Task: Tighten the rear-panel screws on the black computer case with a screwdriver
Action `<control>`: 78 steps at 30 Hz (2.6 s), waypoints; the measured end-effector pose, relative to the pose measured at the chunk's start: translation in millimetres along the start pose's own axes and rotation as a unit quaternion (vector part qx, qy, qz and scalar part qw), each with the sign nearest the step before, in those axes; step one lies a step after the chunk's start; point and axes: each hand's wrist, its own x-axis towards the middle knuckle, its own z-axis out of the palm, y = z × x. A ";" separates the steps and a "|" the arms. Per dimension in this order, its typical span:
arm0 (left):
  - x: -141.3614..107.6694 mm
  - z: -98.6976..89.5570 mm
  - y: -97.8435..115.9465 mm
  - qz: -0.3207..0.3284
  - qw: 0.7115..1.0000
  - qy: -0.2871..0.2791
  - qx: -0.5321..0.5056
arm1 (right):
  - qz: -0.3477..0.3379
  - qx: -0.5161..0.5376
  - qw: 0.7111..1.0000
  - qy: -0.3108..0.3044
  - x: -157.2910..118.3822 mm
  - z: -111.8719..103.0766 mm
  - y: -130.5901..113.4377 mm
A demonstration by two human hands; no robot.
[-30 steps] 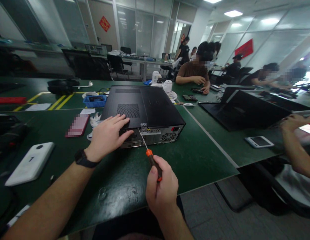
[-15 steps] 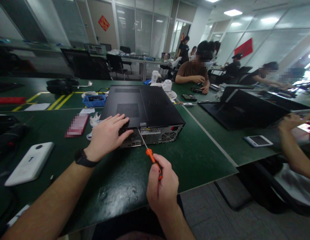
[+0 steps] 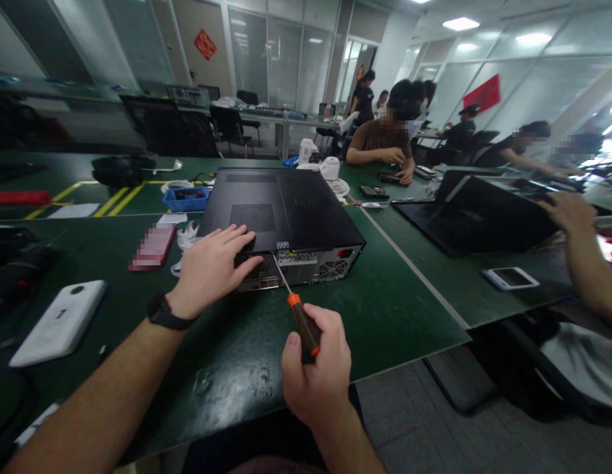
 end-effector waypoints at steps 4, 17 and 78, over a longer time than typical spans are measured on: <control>0.1 -0.7 0.3 0.000 1.000 -0.002 0.005 | -0.014 -0.008 1.000 0.023 -2.5 2.2 1.8; 0.7 -1.7 0.9 -0.006 1.000 -0.008 -0.009 | 0.010 0.005 1.000 0.014 -5.8 2.2 4.0; 1.7 -3.5 1.3 -0.005 1.000 -0.012 0.001 | 0.041 -0.018 0.999 0.020 1.9 0.2 -2.1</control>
